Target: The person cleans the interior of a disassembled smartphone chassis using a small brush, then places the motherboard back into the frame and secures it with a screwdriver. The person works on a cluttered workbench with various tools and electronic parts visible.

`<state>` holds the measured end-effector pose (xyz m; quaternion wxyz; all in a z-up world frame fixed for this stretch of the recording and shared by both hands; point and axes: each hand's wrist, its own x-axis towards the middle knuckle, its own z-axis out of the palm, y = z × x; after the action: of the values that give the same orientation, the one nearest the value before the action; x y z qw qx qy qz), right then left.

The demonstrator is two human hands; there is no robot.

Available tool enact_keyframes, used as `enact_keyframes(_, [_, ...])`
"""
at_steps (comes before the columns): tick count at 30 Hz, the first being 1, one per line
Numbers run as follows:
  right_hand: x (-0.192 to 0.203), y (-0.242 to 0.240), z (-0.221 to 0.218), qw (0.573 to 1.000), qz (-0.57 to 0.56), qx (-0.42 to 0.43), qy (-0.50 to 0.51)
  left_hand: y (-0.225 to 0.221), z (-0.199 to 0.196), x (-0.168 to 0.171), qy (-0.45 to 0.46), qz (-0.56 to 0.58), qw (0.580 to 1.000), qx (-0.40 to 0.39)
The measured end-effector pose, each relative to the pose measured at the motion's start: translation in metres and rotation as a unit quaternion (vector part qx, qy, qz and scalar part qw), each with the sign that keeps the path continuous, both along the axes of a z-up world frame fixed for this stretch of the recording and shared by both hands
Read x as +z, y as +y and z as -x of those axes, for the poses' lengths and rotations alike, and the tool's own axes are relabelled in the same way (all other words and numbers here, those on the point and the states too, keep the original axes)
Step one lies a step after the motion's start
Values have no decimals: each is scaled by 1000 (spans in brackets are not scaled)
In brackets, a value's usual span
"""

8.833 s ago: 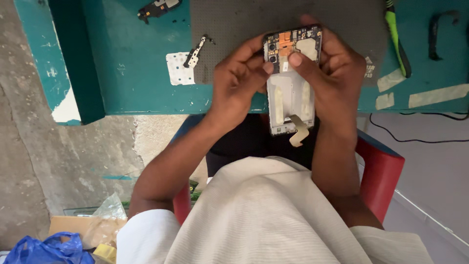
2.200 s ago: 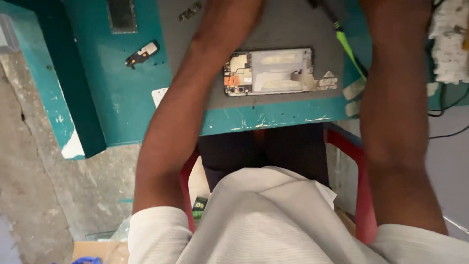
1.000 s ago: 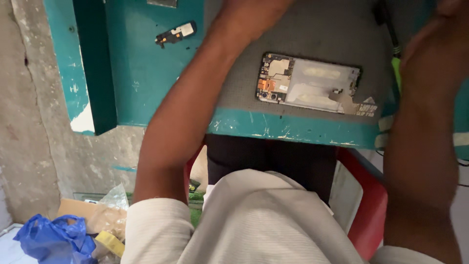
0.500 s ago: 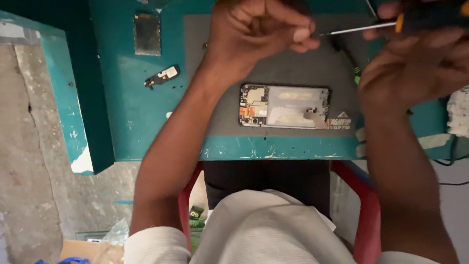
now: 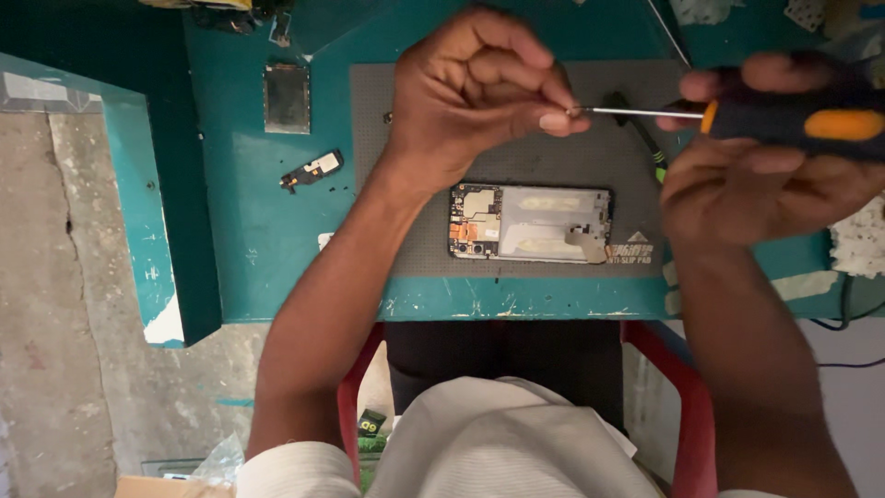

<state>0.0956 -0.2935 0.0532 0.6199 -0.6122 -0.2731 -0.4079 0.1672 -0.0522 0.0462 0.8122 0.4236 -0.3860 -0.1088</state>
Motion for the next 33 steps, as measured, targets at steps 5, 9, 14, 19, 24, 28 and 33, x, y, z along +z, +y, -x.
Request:
enact_keyframes(5, [-8,0,-4,999,-3,-12,-40,2,1,0,-12,-22,999,27])
enact_keyframes(9, [-17,-1,2,1000,-3,-10,-26,3,3,1,-11,-35,998,46])
enact_keyframes(14, [-23,-6,3,1000,13,-8,-23,5,4,2,-5,-36,998,44])
enact_keyframes(19, [-17,-6,5,999,32,-1,-8,4,2,2,-25,-45,997,59])
enact_keyframes(24, [-1,-5,5,991,125,-21,-31,5,7,0,-59,-83,990,99])
enact_keyframes(28, [-5,-10,5,989,145,-34,-19,-1,12,-1,-109,-124,974,154])
enact_keyframes(33, [-19,-21,10,983,169,-49,55,-7,13,-10,-152,-147,960,184])
